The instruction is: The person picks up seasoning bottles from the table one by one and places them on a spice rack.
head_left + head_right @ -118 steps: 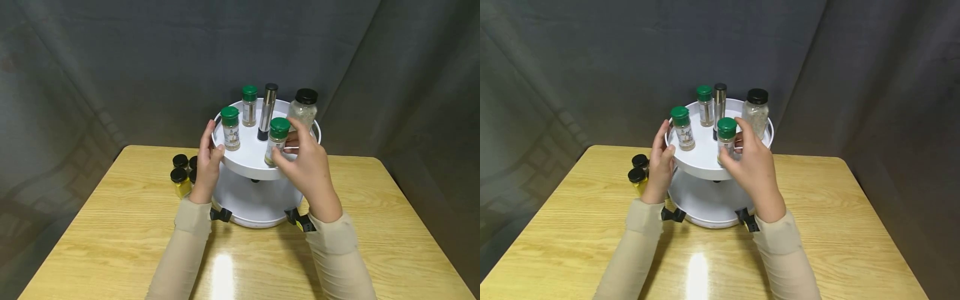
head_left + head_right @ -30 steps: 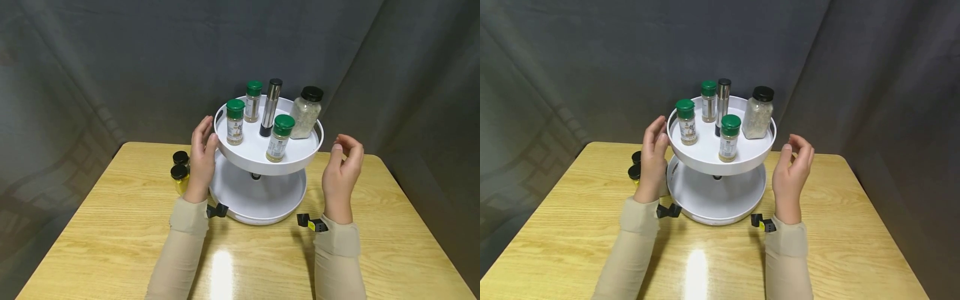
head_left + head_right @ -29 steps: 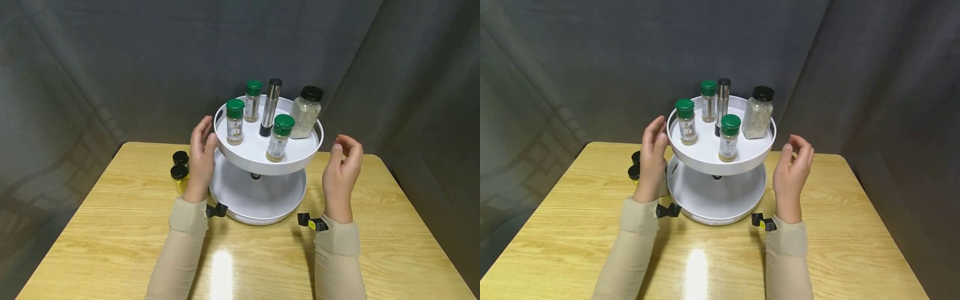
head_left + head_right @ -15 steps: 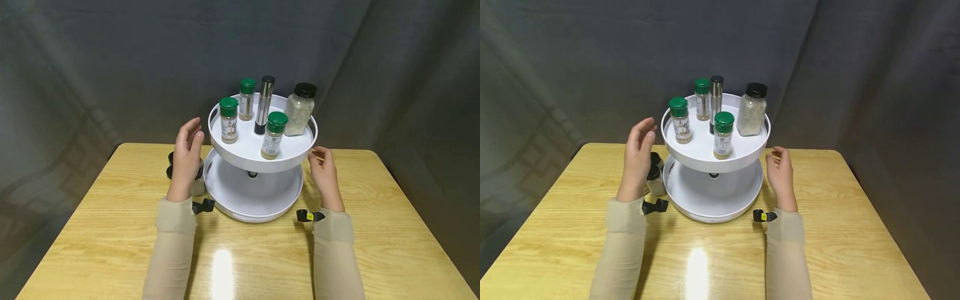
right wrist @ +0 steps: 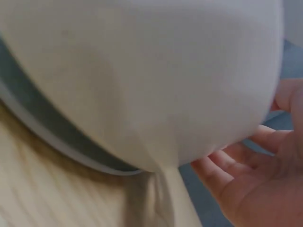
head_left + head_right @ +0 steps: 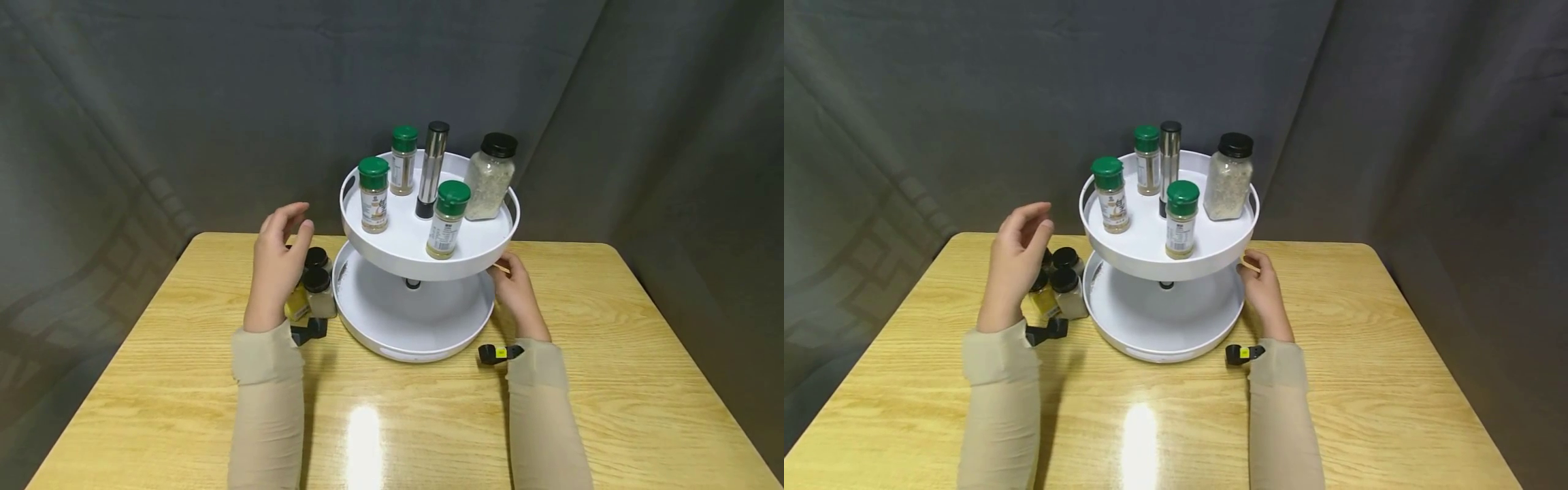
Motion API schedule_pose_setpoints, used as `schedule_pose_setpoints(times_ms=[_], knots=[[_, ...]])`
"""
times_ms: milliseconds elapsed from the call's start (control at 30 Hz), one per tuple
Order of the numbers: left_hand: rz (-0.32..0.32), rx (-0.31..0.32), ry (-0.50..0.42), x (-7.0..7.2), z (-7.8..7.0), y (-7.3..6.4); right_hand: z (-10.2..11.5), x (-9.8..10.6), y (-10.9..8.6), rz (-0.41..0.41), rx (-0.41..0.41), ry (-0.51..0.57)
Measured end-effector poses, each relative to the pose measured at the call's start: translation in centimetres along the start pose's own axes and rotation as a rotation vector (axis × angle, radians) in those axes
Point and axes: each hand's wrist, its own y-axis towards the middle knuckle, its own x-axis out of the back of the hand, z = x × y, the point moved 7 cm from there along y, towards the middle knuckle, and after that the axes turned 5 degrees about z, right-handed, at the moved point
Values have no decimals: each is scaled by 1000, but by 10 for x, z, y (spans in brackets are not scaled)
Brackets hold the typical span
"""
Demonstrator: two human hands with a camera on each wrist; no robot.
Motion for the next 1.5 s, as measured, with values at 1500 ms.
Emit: schedule_pose_setpoints(times_ms=[1500], knots=[[176,397,-780,-10,176,-27,-49,-10,7,-41,38,304]])
